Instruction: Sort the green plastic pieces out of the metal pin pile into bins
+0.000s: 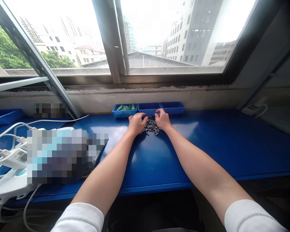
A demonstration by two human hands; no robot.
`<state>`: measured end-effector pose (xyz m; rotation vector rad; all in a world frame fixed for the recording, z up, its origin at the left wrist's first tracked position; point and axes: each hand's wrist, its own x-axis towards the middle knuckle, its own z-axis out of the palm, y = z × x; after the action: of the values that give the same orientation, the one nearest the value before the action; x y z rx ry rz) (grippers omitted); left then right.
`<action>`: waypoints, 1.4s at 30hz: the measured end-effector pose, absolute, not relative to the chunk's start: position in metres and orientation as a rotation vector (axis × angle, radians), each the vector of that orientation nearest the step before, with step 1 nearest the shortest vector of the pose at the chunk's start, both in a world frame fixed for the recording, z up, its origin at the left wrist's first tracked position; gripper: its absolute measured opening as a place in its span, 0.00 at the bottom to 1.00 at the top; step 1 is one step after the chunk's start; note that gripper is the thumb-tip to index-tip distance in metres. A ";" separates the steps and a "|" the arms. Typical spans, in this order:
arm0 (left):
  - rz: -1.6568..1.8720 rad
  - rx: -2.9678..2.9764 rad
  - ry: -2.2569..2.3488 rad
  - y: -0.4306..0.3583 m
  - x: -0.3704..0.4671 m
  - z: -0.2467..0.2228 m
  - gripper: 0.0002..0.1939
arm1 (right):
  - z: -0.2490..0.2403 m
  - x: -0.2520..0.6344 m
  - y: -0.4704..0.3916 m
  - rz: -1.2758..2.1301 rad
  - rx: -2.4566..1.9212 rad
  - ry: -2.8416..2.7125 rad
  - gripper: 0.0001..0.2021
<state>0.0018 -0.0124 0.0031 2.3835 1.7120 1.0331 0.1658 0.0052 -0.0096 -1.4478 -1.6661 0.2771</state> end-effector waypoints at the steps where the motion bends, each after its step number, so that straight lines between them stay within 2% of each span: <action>1: 1.032 2.410 1.688 -0.014 0.003 0.004 0.15 | -0.009 0.165 0.004 0.276 -1.413 -1.662 0.15; 4: 1.005 2.457 1.653 -0.018 0.006 0.006 0.14 | -0.006 0.164 0.001 0.282 -1.350 -1.646 0.16; 9: 0.989 2.480 1.611 -0.020 0.006 0.006 0.14 | -0.001 0.159 -0.002 0.489 -1.212 -1.586 0.07; 14: 1.048 2.476 1.587 -0.019 0.005 0.005 0.12 | 0.002 0.155 -0.006 0.643 -1.158 -1.584 0.15; 17: 1.065 2.466 1.613 -0.019 0.005 0.005 0.13 | 0.004 0.154 -0.009 0.608 -1.174 -1.574 0.17; 22: 0.988 2.466 1.673 -0.020 0.006 0.006 0.14 | 0.006 0.154 -0.011 0.589 -1.076 -1.549 0.12; 28: 1.002 2.455 1.684 -0.019 0.004 0.005 0.15 | 0.006 0.156 -0.014 0.645 -1.049 -1.554 0.16; 38: 0.994 2.457 1.664 -0.015 0.002 0.004 0.14 | 0.002 0.159 -0.011 0.698 -1.038 -1.532 0.14; 42: 1.067 2.416 1.680 -0.012 0.001 0.004 0.16 | 0.005 0.164 -0.009 0.590 -1.142 -1.524 0.15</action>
<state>0.0005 -0.0123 0.0040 2.4156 1.6805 1.0667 0.1644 -0.0086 0.0045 -1.1420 -1.5241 0.5895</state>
